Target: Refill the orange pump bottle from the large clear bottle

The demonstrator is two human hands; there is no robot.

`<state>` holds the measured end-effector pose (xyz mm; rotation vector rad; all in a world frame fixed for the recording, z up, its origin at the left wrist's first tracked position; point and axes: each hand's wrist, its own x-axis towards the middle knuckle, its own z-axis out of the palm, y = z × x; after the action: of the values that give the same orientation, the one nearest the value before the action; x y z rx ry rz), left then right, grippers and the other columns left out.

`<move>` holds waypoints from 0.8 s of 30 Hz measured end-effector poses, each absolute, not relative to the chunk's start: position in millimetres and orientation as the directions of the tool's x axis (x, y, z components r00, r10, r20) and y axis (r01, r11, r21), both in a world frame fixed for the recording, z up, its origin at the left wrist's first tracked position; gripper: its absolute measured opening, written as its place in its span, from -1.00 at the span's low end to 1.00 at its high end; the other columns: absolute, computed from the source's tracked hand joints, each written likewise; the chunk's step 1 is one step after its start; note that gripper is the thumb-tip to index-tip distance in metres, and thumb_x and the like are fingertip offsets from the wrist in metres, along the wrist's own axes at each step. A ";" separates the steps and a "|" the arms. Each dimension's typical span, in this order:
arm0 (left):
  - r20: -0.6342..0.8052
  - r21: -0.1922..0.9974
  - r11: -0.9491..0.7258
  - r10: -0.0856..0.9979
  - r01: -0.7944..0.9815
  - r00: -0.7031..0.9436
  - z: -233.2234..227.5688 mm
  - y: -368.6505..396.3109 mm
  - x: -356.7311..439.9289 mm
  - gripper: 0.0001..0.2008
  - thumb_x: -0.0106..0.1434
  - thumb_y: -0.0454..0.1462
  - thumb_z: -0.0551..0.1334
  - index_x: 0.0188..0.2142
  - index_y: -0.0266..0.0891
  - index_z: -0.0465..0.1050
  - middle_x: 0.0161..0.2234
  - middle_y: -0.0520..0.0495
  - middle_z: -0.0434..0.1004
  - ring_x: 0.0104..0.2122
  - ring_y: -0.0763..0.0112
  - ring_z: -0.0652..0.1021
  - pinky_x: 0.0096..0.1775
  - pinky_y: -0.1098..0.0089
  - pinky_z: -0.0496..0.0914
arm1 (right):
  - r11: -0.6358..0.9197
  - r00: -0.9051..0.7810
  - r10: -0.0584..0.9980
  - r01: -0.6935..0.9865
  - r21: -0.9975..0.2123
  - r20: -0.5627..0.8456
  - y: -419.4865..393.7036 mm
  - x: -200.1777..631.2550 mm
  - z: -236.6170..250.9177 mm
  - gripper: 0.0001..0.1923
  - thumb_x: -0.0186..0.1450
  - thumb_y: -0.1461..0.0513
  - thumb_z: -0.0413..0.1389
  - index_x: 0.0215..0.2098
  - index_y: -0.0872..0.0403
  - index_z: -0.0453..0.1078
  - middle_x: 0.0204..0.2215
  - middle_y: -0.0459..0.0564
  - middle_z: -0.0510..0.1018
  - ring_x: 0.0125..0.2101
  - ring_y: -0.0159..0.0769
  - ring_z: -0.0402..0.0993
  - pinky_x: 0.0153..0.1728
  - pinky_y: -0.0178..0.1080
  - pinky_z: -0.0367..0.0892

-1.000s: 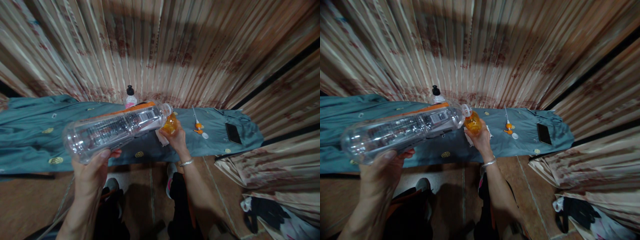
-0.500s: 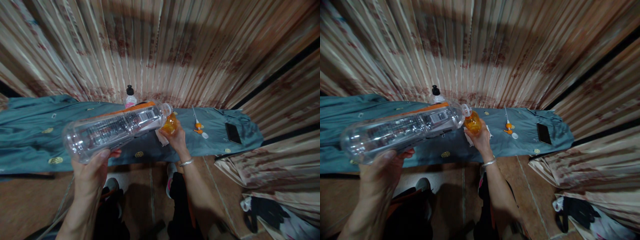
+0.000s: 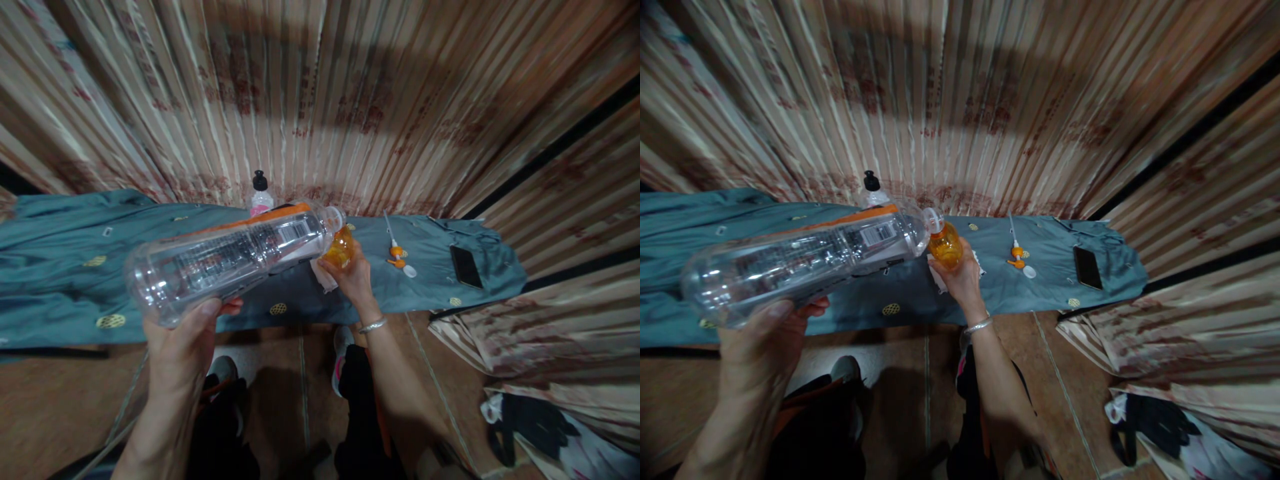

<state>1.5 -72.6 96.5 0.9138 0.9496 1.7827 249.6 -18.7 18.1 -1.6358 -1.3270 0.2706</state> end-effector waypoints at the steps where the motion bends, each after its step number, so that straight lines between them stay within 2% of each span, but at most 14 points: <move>1: 0.199 0.878 -0.317 0.923 -0.359 -0.330 96.1 -72.5 1.3 -0.85 -0.25 -0.34 0.43 -0.60 -0.21 0.53 -0.60 0.05 0.59 -0.70 0.43 0.55 -0.62 0.50 0.51 | 0.069 0.379 0.844 0.626 -0.777 0.380 -18.7 249.6 18.2 -0.23 0.01 0.02 0.40 0.13 0.06 0.33 -0.04 0.11 0.64 -0.06 0.00 0.60 -0.04 -0.01 0.48; 7: 0.212 0.889 -0.311 0.930 -0.337 -0.300 93.1 -71.6 0.3 -0.92 -0.20 -0.33 0.41 -0.63 -0.22 0.55 -0.64 0.02 0.57 -0.67 0.42 0.56 -0.58 0.50 0.53 | 0.053 0.379 0.850 0.629 -0.776 0.366 -18.5 249.9 18.3 -0.23 0.01 0.02 0.40 0.12 0.10 0.33 -0.06 0.14 0.64 -0.07 0.01 0.60 -0.03 0.02 0.48; 12: 0.211 0.874 -0.323 0.925 -0.362 -0.317 92.5 -70.8 0.3 -0.85 -0.22 -0.34 0.41 -0.53 -0.21 0.60 -0.61 0.06 0.60 -0.69 0.42 0.56 -0.62 0.49 0.52 | 0.063 0.375 0.845 0.638 -0.768 0.381 -18.1 250.7 17.3 -0.21 0.02 0.01 0.40 0.13 0.11 0.32 -0.05 0.14 0.64 -0.06 0.02 0.59 -0.05 0.01 0.48; 24: 0.202 0.868 -0.323 0.924 -0.378 -0.325 92.6 -69.1 2.0 -0.83 -0.25 -0.35 0.41 -0.54 -0.22 0.59 -0.59 0.05 0.61 -0.70 0.40 0.56 -0.63 0.48 0.51 | 0.084 0.370 0.842 0.629 -0.773 0.393 -18.0 250.5 17.2 -0.24 0.02 0.02 0.40 0.12 0.06 0.33 -0.05 0.10 0.64 -0.07 -0.02 0.60 -0.05 -0.01 0.48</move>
<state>2.0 -69.1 92.6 0.9118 0.9163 1.7934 250.5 -18.0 17.2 -1.6228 -1.3376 0.2641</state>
